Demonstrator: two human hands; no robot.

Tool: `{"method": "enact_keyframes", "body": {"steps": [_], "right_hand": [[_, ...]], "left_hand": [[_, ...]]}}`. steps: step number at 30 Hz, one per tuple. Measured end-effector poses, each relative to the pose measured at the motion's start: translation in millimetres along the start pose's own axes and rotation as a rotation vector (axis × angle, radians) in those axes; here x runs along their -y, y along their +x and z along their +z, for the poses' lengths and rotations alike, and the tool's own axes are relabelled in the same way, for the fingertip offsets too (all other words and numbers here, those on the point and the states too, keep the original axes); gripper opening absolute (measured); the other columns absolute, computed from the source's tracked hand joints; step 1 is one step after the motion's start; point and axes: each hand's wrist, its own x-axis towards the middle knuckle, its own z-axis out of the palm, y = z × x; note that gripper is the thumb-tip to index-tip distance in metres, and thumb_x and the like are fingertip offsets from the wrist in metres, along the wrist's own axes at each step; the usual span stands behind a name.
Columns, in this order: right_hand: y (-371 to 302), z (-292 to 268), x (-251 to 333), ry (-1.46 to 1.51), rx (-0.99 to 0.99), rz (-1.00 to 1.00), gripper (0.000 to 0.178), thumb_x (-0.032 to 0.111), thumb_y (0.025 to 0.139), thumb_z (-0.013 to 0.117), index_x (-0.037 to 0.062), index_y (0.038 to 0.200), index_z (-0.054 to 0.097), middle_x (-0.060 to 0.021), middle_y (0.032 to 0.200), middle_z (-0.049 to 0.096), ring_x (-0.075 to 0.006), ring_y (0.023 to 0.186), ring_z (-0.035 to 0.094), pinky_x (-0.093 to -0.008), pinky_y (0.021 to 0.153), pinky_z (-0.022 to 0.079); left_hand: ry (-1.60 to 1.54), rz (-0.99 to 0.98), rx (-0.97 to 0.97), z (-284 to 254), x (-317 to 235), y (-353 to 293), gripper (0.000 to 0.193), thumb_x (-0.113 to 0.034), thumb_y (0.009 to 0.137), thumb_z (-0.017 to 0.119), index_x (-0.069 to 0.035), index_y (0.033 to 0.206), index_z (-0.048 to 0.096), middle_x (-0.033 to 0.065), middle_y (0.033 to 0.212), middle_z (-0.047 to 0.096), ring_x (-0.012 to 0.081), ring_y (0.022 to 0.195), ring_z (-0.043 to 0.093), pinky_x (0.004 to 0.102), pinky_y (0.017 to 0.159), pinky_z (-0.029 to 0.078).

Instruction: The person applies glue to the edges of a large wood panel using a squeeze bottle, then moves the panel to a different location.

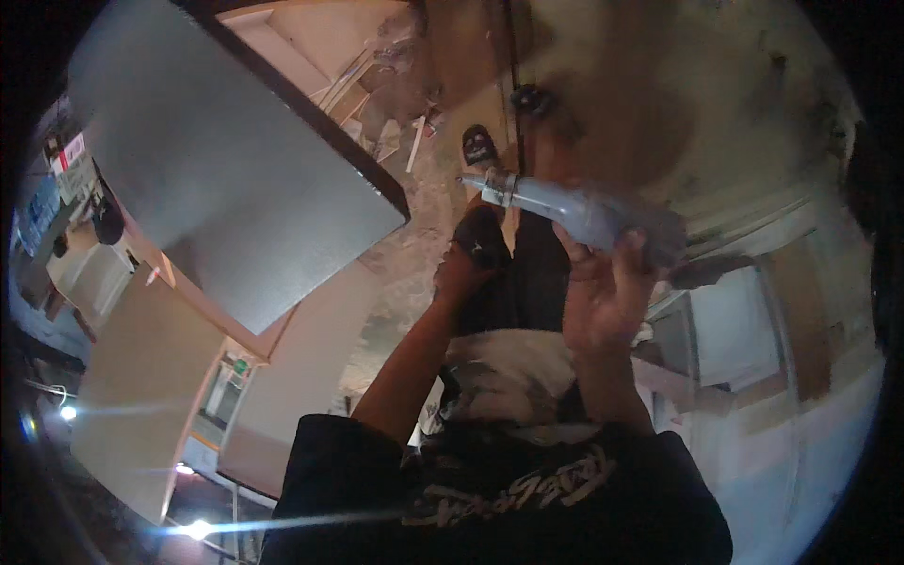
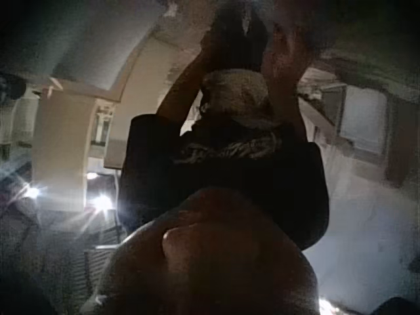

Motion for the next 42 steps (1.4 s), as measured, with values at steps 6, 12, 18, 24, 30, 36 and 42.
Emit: {"method": "enact_keyframes", "body": {"steps": [6, 12, 18, 24, 30, 36, 42], "right_hand": [[-15.7, -22.7, -28.2, 0.161, 0.138, -0.166, 0.039, 0.020, 0.092, 0.057, 0.0127, 0.129, 0.049, -0.0084, 0.130, 0.052, -0.0265, 0.122, 0.048, -0.0442, 0.101, 0.044], [-7.8, -40.8, -33.5, 0.224, 0.198, -0.229, 0.039, 0.022, 0.092, 0.058, 0.0130, 0.129, 0.049, -0.0091, 0.130, 0.052, -0.0272, 0.123, 0.048, -0.0448, 0.103, 0.042], [15.9, -42.0, -32.7, 0.093, 0.206, -0.239, 0.039, 0.022, 0.092, 0.058, 0.0127, 0.129, 0.049, -0.0093, 0.130, 0.051, -0.0272, 0.123, 0.047, -0.0447, 0.103, 0.041], [22.1, -44.2, -30.2, 0.023, 0.204, -0.245, 0.040, 0.023, 0.092, 0.058, 0.0125, 0.129, 0.048, -0.0094, 0.131, 0.051, -0.0272, 0.123, 0.047, -0.0446, 0.103, 0.041], [3.5, -57.8, -6.6, -0.026, 0.188, -0.271, 0.040, 0.023, 0.092, 0.058, 0.0123, 0.129, 0.048, -0.0095, 0.131, 0.051, -0.0273, 0.124, 0.047, -0.0445, 0.104, 0.041], [-28.0, -74.1, 15.4, -0.066, 0.188, -0.282, 0.040, 0.023, 0.092, 0.057, 0.0120, 0.130, 0.048, -0.0096, 0.132, 0.050, -0.0273, 0.124, 0.046, -0.0444, 0.104, 0.040], [-51.5, -85.3, 24.8, -0.100, 0.169, -0.312, 0.040, 0.023, 0.092, 0.057, 0.0118, 0.130, 0.048, -0.0098, 0.132, 0.050, -0.0273, 0.124, 0.046, -0.0443, 0.104, 0.040]], "left_hand": [[0.007, 0.095, -0.149, 53.4, 35.2, 50.3, 0.118, -0.055, 0.055, 0.083, 0.002, 0.141, 0.027, 0.0211, 0.129, 0.051, 0.0378, 0.115, 0.056, 0.0497, 0.095, 0.046], [0.005, -0.012, -0.252, 62.3, 5.1, 52.7, 0.114, -0.057, 0.058, 0.079, 0.007, 0.138, 0.030, 0.0210, 0.125, 0.052, 0.0381, 0.113, 0.055, 0.0479, 0.096, 0.044], [0.076, -0.126, -0.217, 33.3, -29.2, -1.7, 0.087, -0.064, 0.068, 0.067, -0.007, 0.131, 0.048, 0.0182, 0.120, 0.054, 0.0369, 0.108, 0.052, 0.0463, 0.089, 0.043], [0.148, -0.124, -0.232, 71.5, -31.7, 17.1, 0.078, -0.064, 0.071, 0.064, -0.017, 0.132, 0.052, 0.0145, 0.128, 0.052, 0.0368, 0.116, 0.047, 0.0473, 0.093, 0.040], [0.184, -0.168, -0.242, 69.6, -49.0, 12.6, 0.071, -0.060, 0.080, 0.054, -0.019, 0.138, 0.046, 0.0083, 0.139, 0.046, 0.0302, 0.129, 0.041, 0.0488, 0.096, 0.037], [0.112, -0.245, -0.406, 72.1, -48.3, 16.8, 0.100, -0.063, 0.058, 0.076, 0.004, 0.125, 0.043, 0.0169, 0.118, 0.053, 0.0329, 0.109, 0.054, 0.0432, 0.092, 0.045], [0.110, -0.303, -0.244, 35.8, -67.1, 2.6, 0.103, -0.065, 0.062, 0.074, 0.005, 0.130, 0.041, 0.0165, 0.121, 0.052, 0.0324, 0.111, 0.054, 0.0431, 0.094, 0.044]]}}
